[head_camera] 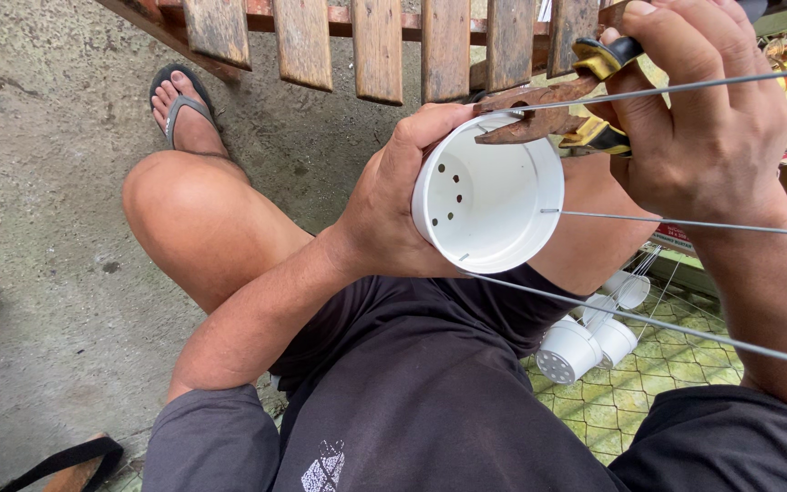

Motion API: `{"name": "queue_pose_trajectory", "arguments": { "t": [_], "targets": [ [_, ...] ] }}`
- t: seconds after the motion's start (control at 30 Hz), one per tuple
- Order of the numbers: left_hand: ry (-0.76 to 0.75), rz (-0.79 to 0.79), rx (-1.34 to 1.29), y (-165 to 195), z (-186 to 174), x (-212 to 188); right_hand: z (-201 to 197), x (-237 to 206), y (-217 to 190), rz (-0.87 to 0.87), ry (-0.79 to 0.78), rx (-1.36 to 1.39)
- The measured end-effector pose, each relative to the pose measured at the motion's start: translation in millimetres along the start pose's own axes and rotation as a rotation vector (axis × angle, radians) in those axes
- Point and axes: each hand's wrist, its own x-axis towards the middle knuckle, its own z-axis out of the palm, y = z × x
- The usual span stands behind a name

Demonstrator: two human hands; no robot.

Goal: The person threads metal wires through holes in a white plastic pot and uses pliers to bend the wire ends into hooks. The person repeats this process to secure the pot for hanging.

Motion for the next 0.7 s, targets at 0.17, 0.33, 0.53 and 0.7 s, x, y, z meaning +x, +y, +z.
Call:
{"name": "queue_pose_trajectory", "arguments": {
  "t": [0.17, 0.33, 0.53, 0.7],
  "targets": [
    [-0.005, -0.003, -0.029, 1, 1, 1, -1, -4, -1, 0.022, -0.033, -0.052],
    [-0.012, -0.010, -0.038, 2, 2, 2, -2, -11, 6, -0.004, -0.053, -0.046],
    [-0.015, -0.040, -0.071, 4, 1, 2, -2, -16, 6, 0.008, -0.094, -0.190],
    [-0.010, -0.040, -0.052, 4, 1, 2, -1, -16, 4, 0.010, -0.070, -0.149]
  ]
}}
